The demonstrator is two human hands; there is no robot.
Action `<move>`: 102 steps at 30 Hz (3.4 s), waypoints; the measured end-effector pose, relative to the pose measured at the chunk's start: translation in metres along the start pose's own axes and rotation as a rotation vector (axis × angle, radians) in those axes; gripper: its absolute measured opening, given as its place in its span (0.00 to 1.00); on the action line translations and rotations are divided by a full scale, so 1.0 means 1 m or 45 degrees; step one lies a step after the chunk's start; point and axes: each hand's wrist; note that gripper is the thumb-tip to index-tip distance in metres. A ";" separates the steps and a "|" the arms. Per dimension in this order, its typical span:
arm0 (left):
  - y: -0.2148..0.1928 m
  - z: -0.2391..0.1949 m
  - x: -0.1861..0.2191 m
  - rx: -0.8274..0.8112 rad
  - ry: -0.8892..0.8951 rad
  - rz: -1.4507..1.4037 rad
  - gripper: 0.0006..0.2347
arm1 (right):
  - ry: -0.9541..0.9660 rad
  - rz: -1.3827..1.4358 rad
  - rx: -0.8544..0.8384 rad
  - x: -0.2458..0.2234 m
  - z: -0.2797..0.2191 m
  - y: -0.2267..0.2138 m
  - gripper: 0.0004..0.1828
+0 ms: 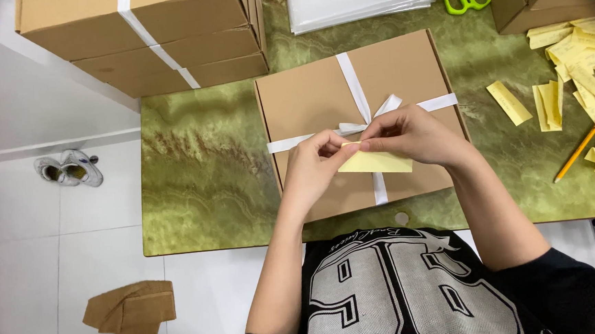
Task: The person places a plastic-wrapped item into a cardboard box, closes it, and stacks it. They then tie a white ribbon around a box and attach a yellow tag. Later, they open a box, remove a yellow shirt, and hang it on a green hanger among other clothes.
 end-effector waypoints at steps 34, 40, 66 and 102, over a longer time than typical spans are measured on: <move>0.246 0.079 0.025 -0.528 -0.142 0.155 0.05 | 0.124 0.582 1.349 0.180 -0.242 -0.131 0.07; 0.327 0.106 0.021 -0.622 -0.195 0.287 0.06 | 0.231 0.760 1.270 0.184 -0.295 -0.154 0.20; 0.379 0.123 0.004 -0.595 -0.056 0.095 0.09 | 0.654 0.673 1.665 0.299 -0.302 -0.165 0.50; 0.110 0.053 -0.123 0.274 -0.112 0.518 0.13 | -0.013 -0.464 0.802 0.169 0.001 0.024 0.12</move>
Point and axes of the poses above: each hand's wrist, its own z-axis towards the middle knuckle, its own y-axis out of the palm, x = y × z, and after that the axes turned 6 degrees about -x, right-handed
